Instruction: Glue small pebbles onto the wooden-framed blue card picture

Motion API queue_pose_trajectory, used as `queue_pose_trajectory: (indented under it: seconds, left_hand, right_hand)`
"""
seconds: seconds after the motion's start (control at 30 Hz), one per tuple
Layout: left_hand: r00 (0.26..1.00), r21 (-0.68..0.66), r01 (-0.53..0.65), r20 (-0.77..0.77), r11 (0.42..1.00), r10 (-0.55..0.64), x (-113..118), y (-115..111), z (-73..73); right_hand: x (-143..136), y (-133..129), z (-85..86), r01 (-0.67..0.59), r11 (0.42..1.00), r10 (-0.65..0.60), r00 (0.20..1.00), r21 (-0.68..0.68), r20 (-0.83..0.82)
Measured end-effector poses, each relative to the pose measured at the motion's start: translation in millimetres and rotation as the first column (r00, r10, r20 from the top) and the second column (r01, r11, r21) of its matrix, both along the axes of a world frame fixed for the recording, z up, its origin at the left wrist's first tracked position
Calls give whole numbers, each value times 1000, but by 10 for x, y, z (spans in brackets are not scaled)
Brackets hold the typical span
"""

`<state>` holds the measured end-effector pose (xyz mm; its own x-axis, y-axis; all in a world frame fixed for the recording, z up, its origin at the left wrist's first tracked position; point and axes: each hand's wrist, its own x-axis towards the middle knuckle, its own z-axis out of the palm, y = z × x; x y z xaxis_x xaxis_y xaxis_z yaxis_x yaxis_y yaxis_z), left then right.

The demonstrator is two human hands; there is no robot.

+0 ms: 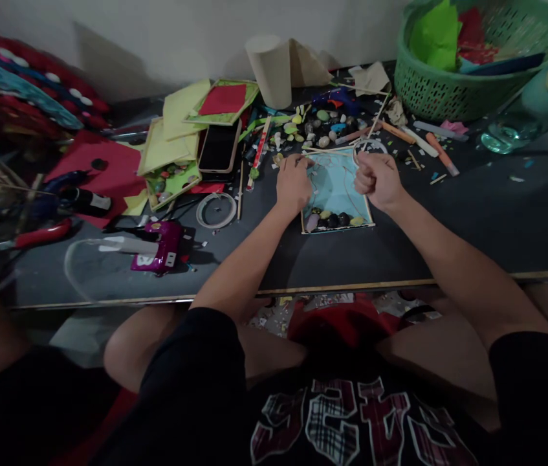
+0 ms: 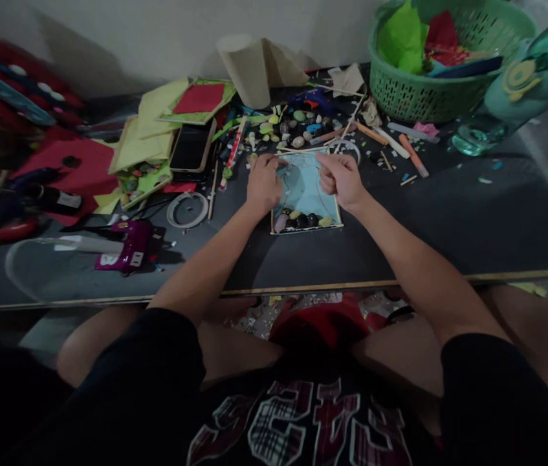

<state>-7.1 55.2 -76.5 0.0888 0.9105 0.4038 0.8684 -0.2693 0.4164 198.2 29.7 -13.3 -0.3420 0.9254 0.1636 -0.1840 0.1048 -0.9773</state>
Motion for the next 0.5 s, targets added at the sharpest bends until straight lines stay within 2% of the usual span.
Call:
queue_pose_trajectory:
  seconds: [0.03, 0.1, 0.17, 0.2, 0.33, 0.5]
  left_hand:
    - [1000, -4, 0, -1, 1000, 0, 3, 2, -1]
    - [1000, -10, 15, -15, 1000, -15, 5, 2, -5]
    - [1000, -8, 24, -17, 1000, -24, 4, -5, -8]
    - [1000, -4, 23, -12, 1000, -23, 2, -11, -8]
    - [1000, -1, 26, -13, 1000, -26, -4, -42, 10]
    - [998, 25, 31, -51, 999, -30, -11, -43, 18]
  right_hand:
    - [-30, -38, 18, -113, 991, 109, 992, -68, -58]
    - [-79, -102, 26, -346, 926, 325, 934, -151, -147]
    - [-121, -149, -9, -479, 858, 450, 875, -187, -178]
    - [-139, -170, -39, -495, 847, 467, 867, -195, -173]
    - [-185, -240, -155, -420, 895, 396, 903, -149, -164]
    - [-196, -243, -199, -406, 908, 395, 912, -103, -116]
